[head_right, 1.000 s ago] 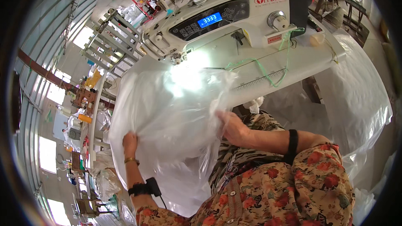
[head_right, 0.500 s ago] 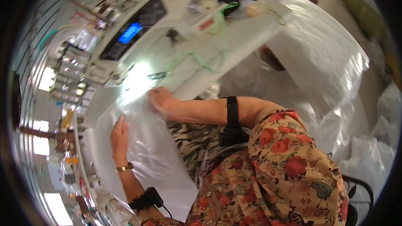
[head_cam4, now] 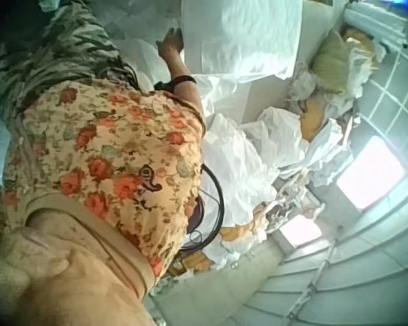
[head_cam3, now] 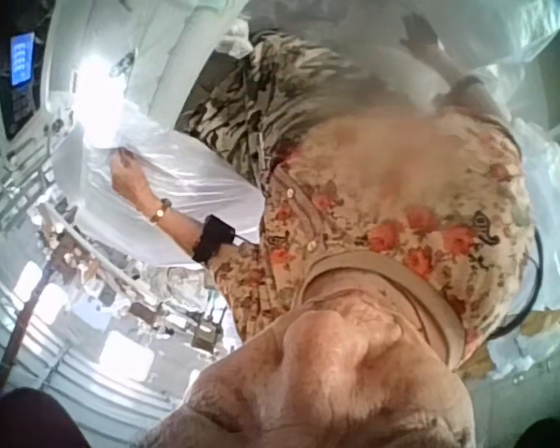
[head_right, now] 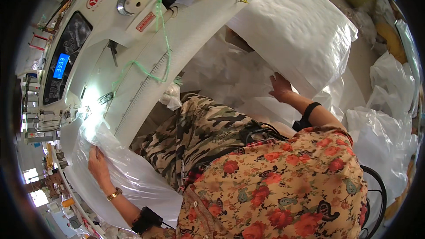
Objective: Sewing and aligning large white plastic sheets using an industrial sewing machine in a manufacturing setting.
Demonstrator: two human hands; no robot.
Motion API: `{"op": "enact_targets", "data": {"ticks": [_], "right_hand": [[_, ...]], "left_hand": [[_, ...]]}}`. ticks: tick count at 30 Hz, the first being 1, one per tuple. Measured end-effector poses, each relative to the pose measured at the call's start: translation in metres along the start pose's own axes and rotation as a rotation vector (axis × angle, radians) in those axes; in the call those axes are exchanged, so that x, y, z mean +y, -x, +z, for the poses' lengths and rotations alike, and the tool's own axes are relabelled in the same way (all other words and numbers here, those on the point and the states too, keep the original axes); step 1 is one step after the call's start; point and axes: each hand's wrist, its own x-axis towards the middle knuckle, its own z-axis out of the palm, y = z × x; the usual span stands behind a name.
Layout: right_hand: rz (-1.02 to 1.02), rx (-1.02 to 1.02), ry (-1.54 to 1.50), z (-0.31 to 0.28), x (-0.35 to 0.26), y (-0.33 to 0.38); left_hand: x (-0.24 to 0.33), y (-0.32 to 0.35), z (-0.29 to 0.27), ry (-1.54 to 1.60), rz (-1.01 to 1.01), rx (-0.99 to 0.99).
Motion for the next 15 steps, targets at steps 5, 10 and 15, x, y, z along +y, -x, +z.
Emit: {"op": "enact_targets", "data": {"ticks": [5,10,15], "right_hand": [[-0.033,-0.529,-0.257,0.095,0.070,0.036],[0.111,-0.678,0.074,0.123,0.055,0.090],[-0.104,-0.271,0.078,0.111,0.060,0.087]], "left_hand": [[-0.005,-0.007,0.011,0.020,0.030,-0.034],[-0.026,0.001,0.010,-0.025,0.050,-0.005],[-0.035,-0.009,0.014,-0.070,0.073,-0.048]]}}
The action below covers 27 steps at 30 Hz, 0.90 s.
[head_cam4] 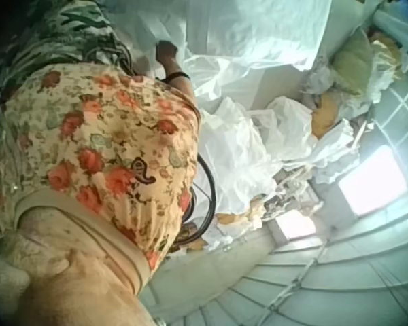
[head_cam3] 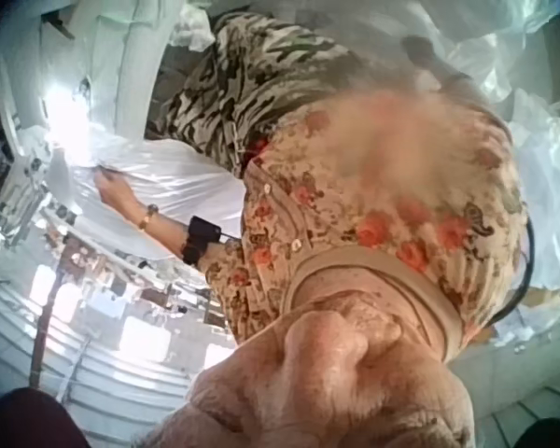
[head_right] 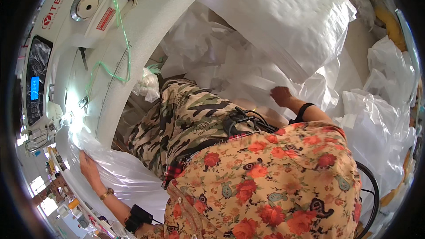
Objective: Sewing and aligning large white plastic sheets using an industrial sewing machine in a manufacturing setting.
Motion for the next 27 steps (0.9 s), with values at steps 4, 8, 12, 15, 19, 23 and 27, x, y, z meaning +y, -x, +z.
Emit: {"op": "enact_targets", "data": {"ticks": [4,8,12,15,19,23,27], "right_hand": [[-0.267,0.228,-0.116,-0.112,-0.028,-0.018],[-0.287,0.278,-0.525,-0.224,-0.061,-0.004],[-0.195,0.119,-1.295,-0.331,-0.091,0.030],[-0.352,0.201,-1.401,-0.389,-0.132,0.045],[-0.534,0.273,-1.511,-0.446,-0.226,0.071],[-0.823,0.191,-1.274,-0.460,-0.296,0.058],[-1.229,0.204,-0.937,-0.462,-0.333,0.055]], "left_hand": [[-0.026,0.006,0.001,0.007,0.024,-0.014],[0.002,0.015,-0.025,0.108,0.098,-0.052],[0.088,0.048,-0.084,0.086,0.113,0.056],[0.144,0.060,-0.097,0.620,0.419,0.067],[0.216,0.058,-0.083,1.025,0.743,0.013],[0.268,0.084,-0.066,1.609,0.702,-0.212],[0.268,0.077,-0.060,1.524,0.304,-0.056]]}}
